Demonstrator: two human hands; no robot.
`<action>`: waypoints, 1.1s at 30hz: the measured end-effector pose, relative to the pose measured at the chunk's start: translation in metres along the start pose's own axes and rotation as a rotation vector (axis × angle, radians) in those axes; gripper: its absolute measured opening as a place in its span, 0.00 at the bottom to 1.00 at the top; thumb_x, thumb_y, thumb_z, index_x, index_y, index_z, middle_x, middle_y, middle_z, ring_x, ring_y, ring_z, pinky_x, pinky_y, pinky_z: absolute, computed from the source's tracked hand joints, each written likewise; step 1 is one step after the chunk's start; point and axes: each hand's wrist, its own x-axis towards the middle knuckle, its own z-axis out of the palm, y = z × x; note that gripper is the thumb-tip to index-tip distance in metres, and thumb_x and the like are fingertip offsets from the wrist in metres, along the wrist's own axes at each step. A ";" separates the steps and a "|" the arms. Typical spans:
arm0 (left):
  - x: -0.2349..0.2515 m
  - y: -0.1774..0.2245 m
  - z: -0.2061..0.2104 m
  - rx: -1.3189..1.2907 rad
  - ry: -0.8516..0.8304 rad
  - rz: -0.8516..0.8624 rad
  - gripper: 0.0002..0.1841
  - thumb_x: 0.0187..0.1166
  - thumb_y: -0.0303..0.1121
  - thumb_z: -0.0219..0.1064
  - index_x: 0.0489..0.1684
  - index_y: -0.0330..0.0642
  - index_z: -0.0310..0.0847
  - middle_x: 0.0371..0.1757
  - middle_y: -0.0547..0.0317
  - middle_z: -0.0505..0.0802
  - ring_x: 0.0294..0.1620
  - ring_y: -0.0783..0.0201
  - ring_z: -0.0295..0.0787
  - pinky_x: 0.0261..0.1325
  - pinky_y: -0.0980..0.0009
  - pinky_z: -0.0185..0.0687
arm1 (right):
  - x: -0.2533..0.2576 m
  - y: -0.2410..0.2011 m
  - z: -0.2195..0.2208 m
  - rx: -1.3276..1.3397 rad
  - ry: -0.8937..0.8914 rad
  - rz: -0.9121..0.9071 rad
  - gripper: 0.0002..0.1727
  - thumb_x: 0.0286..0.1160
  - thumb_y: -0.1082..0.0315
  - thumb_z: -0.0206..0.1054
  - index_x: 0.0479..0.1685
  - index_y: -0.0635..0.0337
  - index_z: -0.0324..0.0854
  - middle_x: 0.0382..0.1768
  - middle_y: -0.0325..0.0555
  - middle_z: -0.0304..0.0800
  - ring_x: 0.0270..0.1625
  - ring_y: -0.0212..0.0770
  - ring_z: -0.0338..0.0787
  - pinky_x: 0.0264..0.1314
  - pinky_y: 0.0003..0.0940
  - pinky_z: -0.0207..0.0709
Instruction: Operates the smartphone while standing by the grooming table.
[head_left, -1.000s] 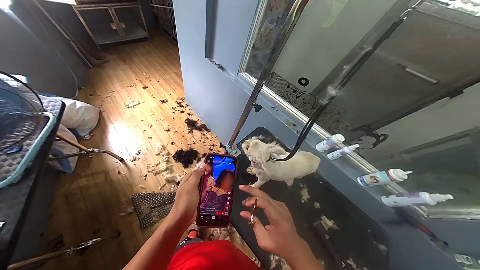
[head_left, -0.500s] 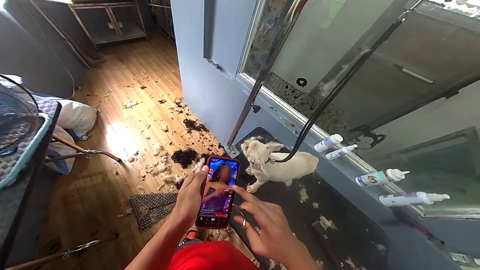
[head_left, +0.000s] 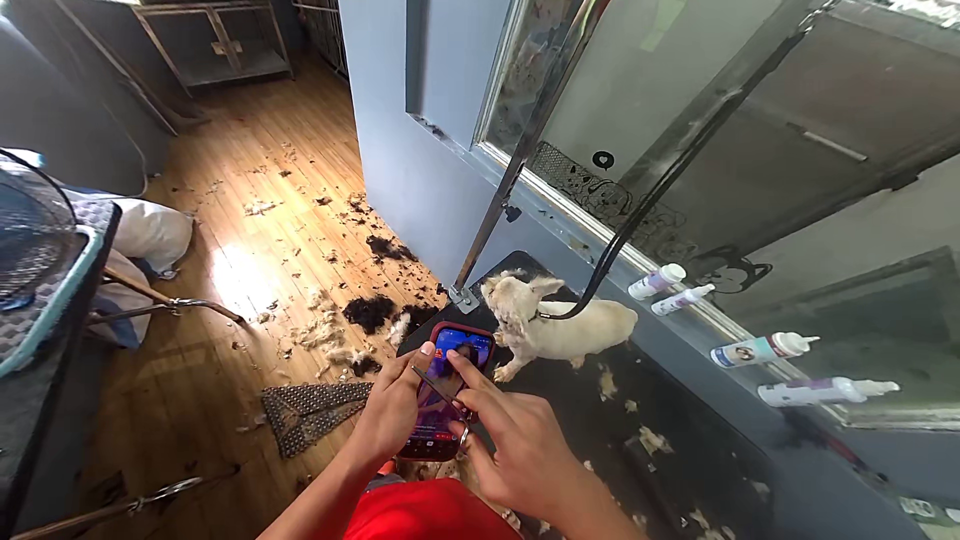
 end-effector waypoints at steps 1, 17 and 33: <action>-0.001 -0.001 0.000 0.012 0.001 0.002 0.26 0.93 0.47 0.46 0.45 0.41 0.90 0.37 0.50 0.93 0.39 0.59 0.92 0.48 0.62 0.91 | 0.000 0.000 0.000 -0.001 -0.001 -0.002 0.12 0.78 0.60 0.63 0.52 0.54 0.84 0.72 0.45 0.88 0.37 0.33 0.94 0.29 0.31 0.84; -0.006 -0.002 -0.011 0.041 -0.012 -0.002 0.30 0.93 0.53 0.43 0.43 0.42 0.90 0.36 0.48 0.91 0.37 0.57 0.90 0.42 0.61 0.89 | -0.019 0.008 0.000 0.307 0.255 0.177 0.11 0.79 0.61 0.71 0.55 0.51 0.84 0.69 0.45 0.88 0.42 0.33 0.95 0.39 0.30 0.92; -0.016 -0.003 -0.008 0.022 -0.070 -0.007 0.29 0.93 0.50 0.43 0.42 0.41 0.89 0.37 0.48 0.92 0.39 0.58 0.92 0.45 0.61 0.91 | -0.005 0.010 -0.004 0.649 0.430 0.634 0.12 0.70 0.68 0.77 0.50 0.56 0.85 0.46 0.47 0.96 0.34 0.47 0.95 0.34 0.38 0.93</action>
